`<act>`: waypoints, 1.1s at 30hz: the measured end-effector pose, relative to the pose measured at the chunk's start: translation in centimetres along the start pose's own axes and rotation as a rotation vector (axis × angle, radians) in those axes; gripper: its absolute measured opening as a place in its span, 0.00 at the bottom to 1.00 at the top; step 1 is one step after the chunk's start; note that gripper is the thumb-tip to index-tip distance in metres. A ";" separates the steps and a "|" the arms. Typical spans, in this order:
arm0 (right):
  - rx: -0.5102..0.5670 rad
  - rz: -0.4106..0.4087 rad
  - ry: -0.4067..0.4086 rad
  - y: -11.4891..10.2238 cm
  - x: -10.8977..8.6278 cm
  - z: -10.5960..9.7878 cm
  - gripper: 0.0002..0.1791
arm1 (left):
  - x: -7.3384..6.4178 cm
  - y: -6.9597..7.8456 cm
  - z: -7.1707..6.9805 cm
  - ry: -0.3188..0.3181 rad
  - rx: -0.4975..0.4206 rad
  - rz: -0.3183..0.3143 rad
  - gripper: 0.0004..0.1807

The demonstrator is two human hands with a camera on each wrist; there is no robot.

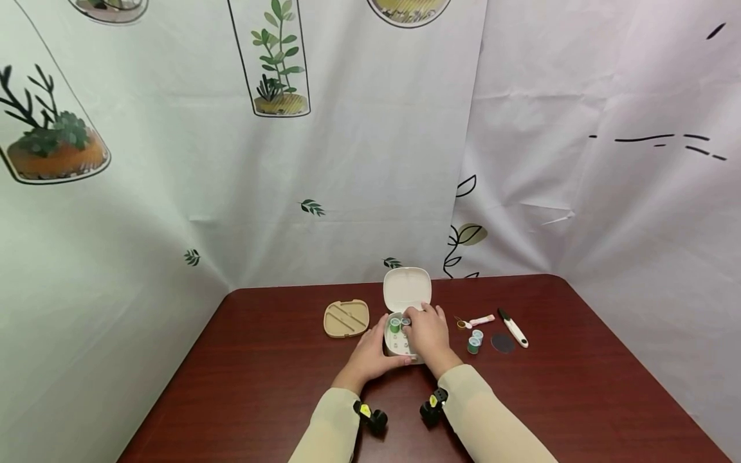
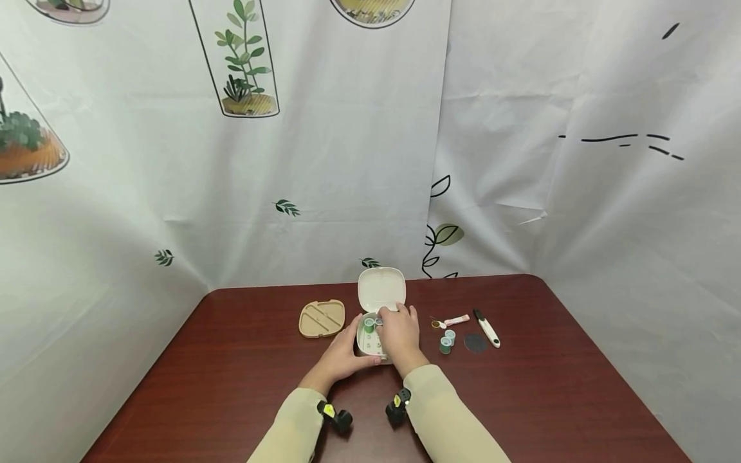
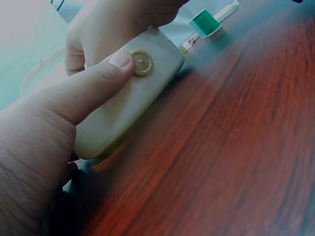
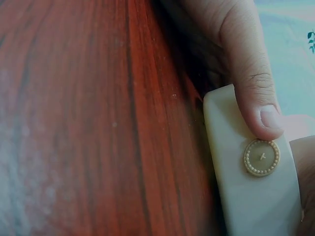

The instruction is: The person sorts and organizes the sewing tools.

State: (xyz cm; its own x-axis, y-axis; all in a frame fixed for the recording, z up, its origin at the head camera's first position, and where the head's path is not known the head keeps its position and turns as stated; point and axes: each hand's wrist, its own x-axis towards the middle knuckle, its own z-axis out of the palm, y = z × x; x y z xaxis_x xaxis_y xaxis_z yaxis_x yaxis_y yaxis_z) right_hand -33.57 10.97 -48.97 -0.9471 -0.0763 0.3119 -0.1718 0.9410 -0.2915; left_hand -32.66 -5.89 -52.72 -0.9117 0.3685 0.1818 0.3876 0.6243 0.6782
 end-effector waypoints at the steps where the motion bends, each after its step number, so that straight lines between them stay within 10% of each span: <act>1: 0.002 -0.001 -0.001 0.0 0.0 -0.1 0.13 | 0.0 0.0 0.0 -0.001 -0.002 -0.001 0.64; 33: 0.035 -0.007 0.001 0.6 0.4 0.0 0.13 | 0.2 -0.1 0.0 -0.014 0.024 -0.004 0.64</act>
State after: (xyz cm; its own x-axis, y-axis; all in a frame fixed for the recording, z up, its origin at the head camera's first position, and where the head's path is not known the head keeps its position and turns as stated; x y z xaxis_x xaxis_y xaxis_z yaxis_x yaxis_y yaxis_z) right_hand -34.02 11.51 -49.02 -0.9455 -0.0828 0.3150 -0.1881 0.9283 -0.3207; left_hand -32.92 -5.88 -52.73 -0.9115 0.3751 0.1689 0.3869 0.6423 0.6617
